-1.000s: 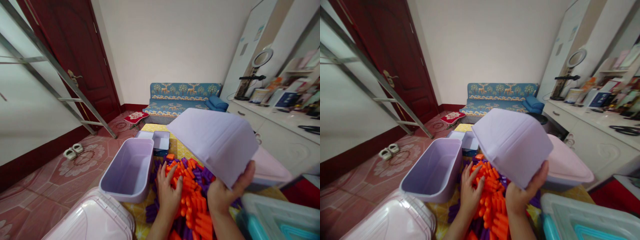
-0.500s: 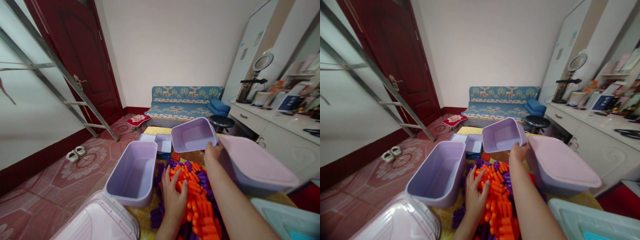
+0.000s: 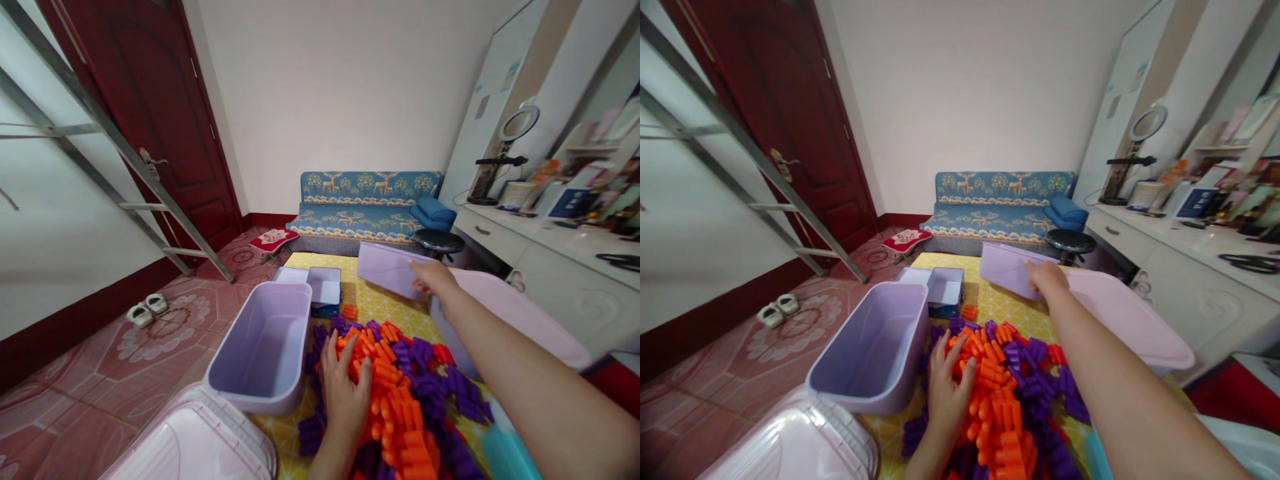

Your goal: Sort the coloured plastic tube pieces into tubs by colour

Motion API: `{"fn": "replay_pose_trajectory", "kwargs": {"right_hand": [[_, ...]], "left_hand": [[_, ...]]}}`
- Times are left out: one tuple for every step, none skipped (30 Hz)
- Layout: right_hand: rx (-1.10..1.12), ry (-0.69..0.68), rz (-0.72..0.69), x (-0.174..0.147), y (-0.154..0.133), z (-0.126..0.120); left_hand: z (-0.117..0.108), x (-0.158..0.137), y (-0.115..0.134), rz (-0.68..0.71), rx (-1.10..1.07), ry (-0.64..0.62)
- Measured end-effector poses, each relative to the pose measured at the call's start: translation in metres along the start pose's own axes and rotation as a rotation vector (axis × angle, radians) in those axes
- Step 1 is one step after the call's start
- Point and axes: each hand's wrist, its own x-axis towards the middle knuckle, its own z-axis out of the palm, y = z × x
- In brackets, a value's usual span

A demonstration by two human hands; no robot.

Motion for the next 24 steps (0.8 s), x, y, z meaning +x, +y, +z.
{"fn": "replay_pose_trajectory", "kwargs": {"right_hand": [[-0.084,0.046,-0.053,0.0,-0.004,-0.001],[-0.157,0.093,-0.116,0.001,-0.008,-0.001],[-0.222,0.136,-0.184,0.002,-0.013,0.0],[-0.279,0.168,-0.253,0.003,-0.018,0.002],[-0.331,0.187,-0.316,0.005,-0.023,0.006],[-0.38,0.192,-0.372,0.007,-0.027,0.01],[-0.427,0.184,-0.417,0.01,-0.031,0.016],[-0.472,0.159,-0.452,0.012,-0.034,0.023],[-0.515,0.118,-0.475,0.014,-0.035,0.031],[-0.557,0.064,-0.487,0.016,-0.035,0.039],[-0.595,0.002,-0.49,0.016,-0.034,0.048],[-0.631,-0.06,-0.49,0.015,-0.031,0.057],[-0.664,-0.116,-0.489,0.014,-0.028,0.065],[-0.693,-0.161,-0.489,0.012,-0.024,0.073],[-0.719,-0.194,-0.49,0.009,-0.021,0.079],[-0.742,-0.22,-0.492,0.007,-0.018,0.083],[-0.762,-0.238,-0.494,0.004,-0.017,0.085],[-0.781,-0.256,-0.494,0.003,-0.016,0.085],[-0.8,-0.275,-0.493,0.002,-0.015,0.084],[-0.818,-0.298,-0.493,0.001,-0.016,0.081],[-0.835,-0.324,-0.494,0.001,-0.016,0.077],[-0.85,-0.351,-0.495,0.001,-0.016,0.073],[-0.863,-0.376,-0.496,0.002,-0.017,0.068],[-0.873,-0.395,-0.495,0.001,-0.016,0.064]], "left_hand": [[0.0,0.0,0.0,0.003,0.001,-0.001],[-0.001,0.0,0.001,0.004,0.001,-0.003],[-0.001,0.0,0.001,0.004,0.0,-0.006],[-0.002,-0.001,0.002,0.004,0.0,-0.008],[-0.002,-0.001,0.002,0.002,0.001,-0.011],[-0.002,-0.001,0.002,0.001,0.002,-0.012],[-0.001,-0.001,0.001,0.0,0.004,-0.012],[-0.001,-0.001,0.001,-0.001,0.005,-0.011],[0.0,-0.002,0.0,-0.002,0.007,-0.009],[0.0,-0.002,-0.001,-0.002,0.009,-0.007],[0.001,-0.002,-0.001,-0.003,0.011,-0.005],[0.001,-0.002,-0.002,-0.002,0.012,-0.006],[0.001,-0.002,-0.002,-0.002,0.013,-0.007],[0.001,-0.002,-0.002,-0.003,0.012,-0.008],[0.001,-0.003,-0.002,-0.005,0.011,-0.012],[0.001,-0.003,-0.002,-0.007,0.009,-0.016],[0.001,-0.002,-0.002,-0.009,0.006,-0.02],[0.0,-0.002,-0.001,-0.01,0.004,-0.024],[0.0,-0.002,-0.001,-0.009,0.003,-0.027],[0.0,-0.002,0.0,-0.009,0.002,-0.03],[0.0,-0.001,0.0,-0.01,0.001,-0.032],[-0.001,-0.001,0.0,-0.012,0.001,-0.033],[-0.001,-0.001,0.001,-0.014,0.0,-0.034],[-0.001,0.0,0.001,-0.016,-0.001,-0.034]]}}
